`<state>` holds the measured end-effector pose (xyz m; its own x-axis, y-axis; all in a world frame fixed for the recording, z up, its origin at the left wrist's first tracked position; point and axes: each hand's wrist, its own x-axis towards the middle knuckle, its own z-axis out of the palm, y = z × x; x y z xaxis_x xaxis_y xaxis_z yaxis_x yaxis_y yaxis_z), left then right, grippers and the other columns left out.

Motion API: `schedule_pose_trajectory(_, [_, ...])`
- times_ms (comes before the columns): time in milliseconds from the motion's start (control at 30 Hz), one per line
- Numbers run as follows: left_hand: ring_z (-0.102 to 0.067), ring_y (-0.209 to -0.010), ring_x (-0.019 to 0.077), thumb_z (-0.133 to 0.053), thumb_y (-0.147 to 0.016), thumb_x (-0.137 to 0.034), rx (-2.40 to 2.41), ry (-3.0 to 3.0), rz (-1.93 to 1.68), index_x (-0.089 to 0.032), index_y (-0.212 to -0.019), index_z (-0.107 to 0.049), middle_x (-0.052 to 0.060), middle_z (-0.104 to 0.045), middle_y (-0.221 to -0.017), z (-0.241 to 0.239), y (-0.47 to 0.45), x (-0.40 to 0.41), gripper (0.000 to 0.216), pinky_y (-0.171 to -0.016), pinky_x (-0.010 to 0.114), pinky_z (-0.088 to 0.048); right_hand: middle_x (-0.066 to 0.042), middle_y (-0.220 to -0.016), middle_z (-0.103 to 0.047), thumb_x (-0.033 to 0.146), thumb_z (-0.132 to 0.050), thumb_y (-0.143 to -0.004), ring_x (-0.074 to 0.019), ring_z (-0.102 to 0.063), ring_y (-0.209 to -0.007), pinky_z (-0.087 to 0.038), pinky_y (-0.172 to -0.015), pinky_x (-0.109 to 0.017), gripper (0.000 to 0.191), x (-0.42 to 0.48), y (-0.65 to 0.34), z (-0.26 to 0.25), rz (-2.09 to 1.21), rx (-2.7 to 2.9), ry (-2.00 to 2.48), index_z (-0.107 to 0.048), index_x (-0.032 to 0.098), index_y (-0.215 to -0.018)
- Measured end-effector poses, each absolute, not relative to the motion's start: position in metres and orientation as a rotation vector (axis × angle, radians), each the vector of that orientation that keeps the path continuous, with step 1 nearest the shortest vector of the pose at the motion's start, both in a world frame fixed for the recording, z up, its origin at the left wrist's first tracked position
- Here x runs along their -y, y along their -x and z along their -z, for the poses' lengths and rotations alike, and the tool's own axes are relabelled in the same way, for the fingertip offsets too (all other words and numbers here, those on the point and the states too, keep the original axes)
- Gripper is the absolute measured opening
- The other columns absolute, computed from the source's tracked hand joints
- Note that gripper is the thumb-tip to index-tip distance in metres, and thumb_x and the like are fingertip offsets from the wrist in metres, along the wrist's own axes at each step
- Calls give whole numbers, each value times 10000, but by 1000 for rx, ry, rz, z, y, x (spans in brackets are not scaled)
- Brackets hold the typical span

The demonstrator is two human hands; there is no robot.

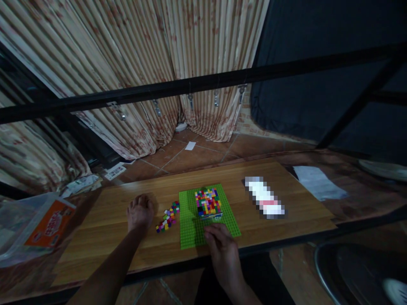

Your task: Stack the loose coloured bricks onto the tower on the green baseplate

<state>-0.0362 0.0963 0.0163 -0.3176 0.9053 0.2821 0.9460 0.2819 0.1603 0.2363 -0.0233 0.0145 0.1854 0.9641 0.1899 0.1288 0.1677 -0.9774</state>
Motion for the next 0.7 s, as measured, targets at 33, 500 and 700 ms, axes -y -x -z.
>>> schedule_pose_trajectory(33, [-509, -1160, 287, -347, -928, -331, 2400, 1748, 456, -155, -1225, -580, 132, -597, -1271, -16, 36, -97, 416, -1007, 444, -392, -74, -1007, -668, 318, -566, -916, -192, -642, -934, -514, -797, -287, 198, 23, -246, -12, -860, 1186, 1267, -744, 232, -925])
schedule_pose_trajectory(500, [-501, -1187, 278, -352, -923, -334, 2433, 1734, 439, -150, -1239, -577, 134, -587, -1288, -16, 37, -98, 429, -1034, 422, -380, -94, -942, -742, 404, -649, -781, -242, -688, -879, -526, -811, -376, 265, -38, -285, -25, -804, 988, 1390, -740, 190, -906])
schedule_pose_trajectory(700, [-504, -1177, 292, -347, -923, -327, 2434, 1737, 436, -133, -1231, -582, 150, -592, -1276, -17, 36, -98, 434, -1028, 444, -385, -72, -811, -752, 399, -697, -726, -226, -701, -741, -544, -703, -345, 300, -42, -285, -29, -861, 968, 1404, -732, 186, -935])
